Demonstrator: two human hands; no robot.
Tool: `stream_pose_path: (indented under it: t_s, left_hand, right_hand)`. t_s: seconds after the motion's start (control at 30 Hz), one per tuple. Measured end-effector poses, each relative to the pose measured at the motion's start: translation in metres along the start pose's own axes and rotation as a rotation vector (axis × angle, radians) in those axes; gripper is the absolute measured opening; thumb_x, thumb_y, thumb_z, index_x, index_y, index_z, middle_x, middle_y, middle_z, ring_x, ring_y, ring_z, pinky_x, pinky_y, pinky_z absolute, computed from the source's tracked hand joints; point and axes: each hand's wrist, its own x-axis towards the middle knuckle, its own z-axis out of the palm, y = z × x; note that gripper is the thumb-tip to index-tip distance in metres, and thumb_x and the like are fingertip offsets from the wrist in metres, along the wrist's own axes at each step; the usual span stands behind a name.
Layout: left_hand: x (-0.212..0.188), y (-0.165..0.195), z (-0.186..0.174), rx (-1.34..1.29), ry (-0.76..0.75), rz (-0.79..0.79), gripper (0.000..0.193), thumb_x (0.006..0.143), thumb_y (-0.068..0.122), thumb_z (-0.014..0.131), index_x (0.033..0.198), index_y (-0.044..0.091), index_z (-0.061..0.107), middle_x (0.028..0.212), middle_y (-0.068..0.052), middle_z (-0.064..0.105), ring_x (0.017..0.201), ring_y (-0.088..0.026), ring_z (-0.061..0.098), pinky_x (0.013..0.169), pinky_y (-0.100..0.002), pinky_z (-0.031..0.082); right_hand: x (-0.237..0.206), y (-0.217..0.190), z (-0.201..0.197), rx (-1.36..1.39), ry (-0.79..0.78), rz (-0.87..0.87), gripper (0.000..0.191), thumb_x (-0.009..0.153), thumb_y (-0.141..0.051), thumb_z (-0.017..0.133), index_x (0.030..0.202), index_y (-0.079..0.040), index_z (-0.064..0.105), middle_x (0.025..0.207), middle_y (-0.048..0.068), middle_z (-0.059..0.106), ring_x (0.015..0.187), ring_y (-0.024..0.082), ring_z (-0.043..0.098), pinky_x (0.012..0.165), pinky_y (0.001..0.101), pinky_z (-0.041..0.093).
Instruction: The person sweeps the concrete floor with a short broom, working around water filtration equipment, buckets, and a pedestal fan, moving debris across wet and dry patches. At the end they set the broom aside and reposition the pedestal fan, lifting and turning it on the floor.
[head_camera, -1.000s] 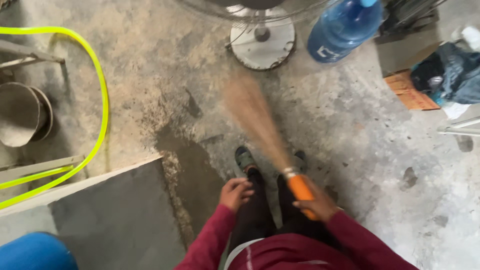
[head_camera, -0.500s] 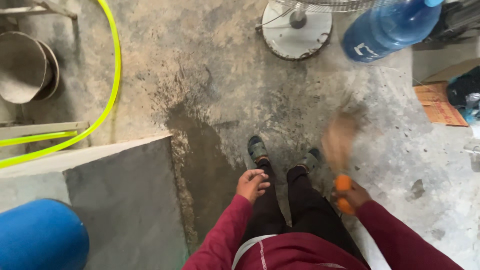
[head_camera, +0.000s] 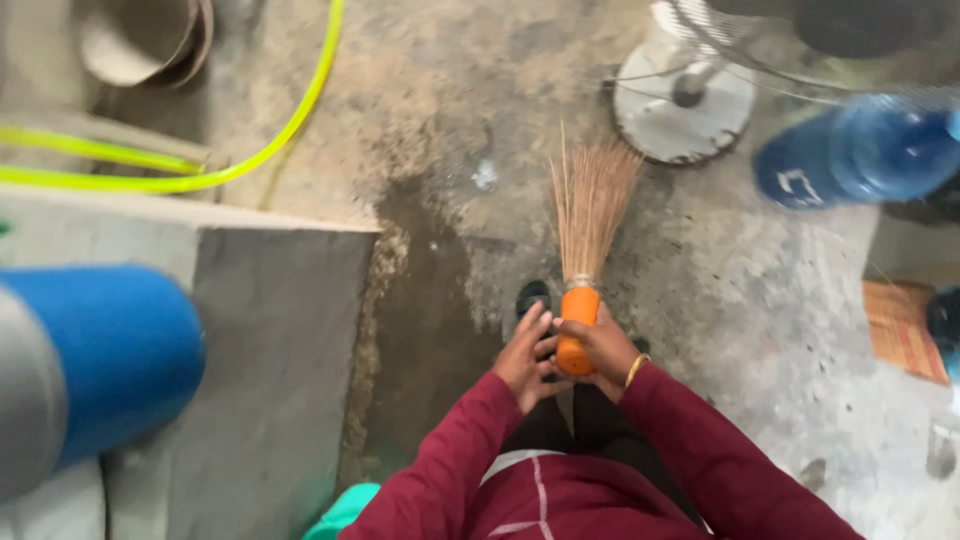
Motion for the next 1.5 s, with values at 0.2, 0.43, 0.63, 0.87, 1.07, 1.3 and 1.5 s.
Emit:
stream_pose_path:
  t_s: [0.2,0.43,0.63,0.87,1.07,1.3,1.5]
  left_hand:
    - [0.0,-0.002,-0.026,-0.114,-0.19,0.156,0.058,0.098,0.04,0.062,0.152,0.031,0.043,0.132,-0.006,0.063,0.11,-0.028,0.069,0.08,-0.05,0.06]
    - [0.006,0.005,-0.103,-0.314,0.002,0.175,0.033,0.09,0.019,0.075,0.118,0.022,0.06,0.112,-0.009,0.064,0.095,-0.028,0.069,0.07,-0.048,0.06]
    - [-0.051,0.073,-0.187,-0.44,0.182,0.165,0.027,0.083,0.021,0.068,0.109,0.022,0.068,0.104,-0.012,0.063,0.072,-0.026,0.062,0.063,-0.043,0.061]
    - [-0.083,0.164,-0.24,-0.438,0.82,0.637,0.031,0.082,0.02,0.078,0.108,0.013,0.064,0.084,-0.016,0.066,0.046,-0.022,0.059,0.041,-0.035,0.054]
    - [-0.106,0.217,-0.246,-0.41,1.308,0.778,0.05,0.075,0.016,0.086,0.116,0.004,0.06,0.091,-0.013,0.071,0.049,-0.019,0.067,0.036,-0.032,0.053]
    - [-0.115,0.241,-0.251,-0.08,1.609,0.819,0.061,0.079,0.031,0.087,0.123,0.003,0.055,0.102,-0.017,0.074,0.073,-0.027,0.077,0.063,-0.037,0.061]
    - [-0.101,0.258,-0.248,-0.041,1.731,0.751,0.066,0.087,0.025,0.078,0.136,0.0,0.041,0.125,-0.025,0.064,0.108,-0.04,0.07,0.089,-0.044,0.06]
  right_hand:
    - [0.02,0.02,0.036,-0.397,-0.087,0.078,0.054,0.092,-0.029,0.058,0.141,-0.028,0.037,0.108,0.007,0.069,0.078,0.023,0.074,0.068,0.0435,0.064]
    - [0.028,0.024,0.086,-0.763,-0.418,0.057,0.056,0.095,-0.03,0.065,0.143,-0.007,0.048,0.104,0.013,0.073,0.077,0.016,0.074,0.066,0.0301,0.06]
    - [0.015,0.014,0.087,-0.798,-0.432,-0.004,0.067,0.091,-0.023,0.068,0.153,-0.011,0.047,0.114,0.0,0.073,0.077,0.01,0.066,0.068,0.0258,0.055]
    - [0.014,-0.014,0.018,-0.769,-0.161,0.029,0.063,0.091,-0.025,0.069,0.151,-0.012,0.051,0.112,0.009,0.073,0.093,0.017,0.072,0.078,0.0333,0.058]
    - [0.004,-0.028,-0.025,-0.711,0.053,0.047,0.062,0.092,-0.027,0.065,0.152,-0.013,0.055,0.131,0.013,0.073,0.105,0.025,0.072,0.09,0.0393,0.056]
    - [0.001,-0.022,-0.013,-0.68,0.041,0.027,0.061,0.092,-0.026,0.063,0.152,-0.013,0.054,0.13,0.012,0.074,0.106,0.024,0.073,0.089,0.0376,0.055]
    - [0.004,-0.017,0.019,-0.76,0.01,0.013,0.059,0.092,-0.026,0.067,0.149,-0.012,0.058,0.125,0.012,0.075,0.101,0.022,0.072,0.087,0.0359,0.055]
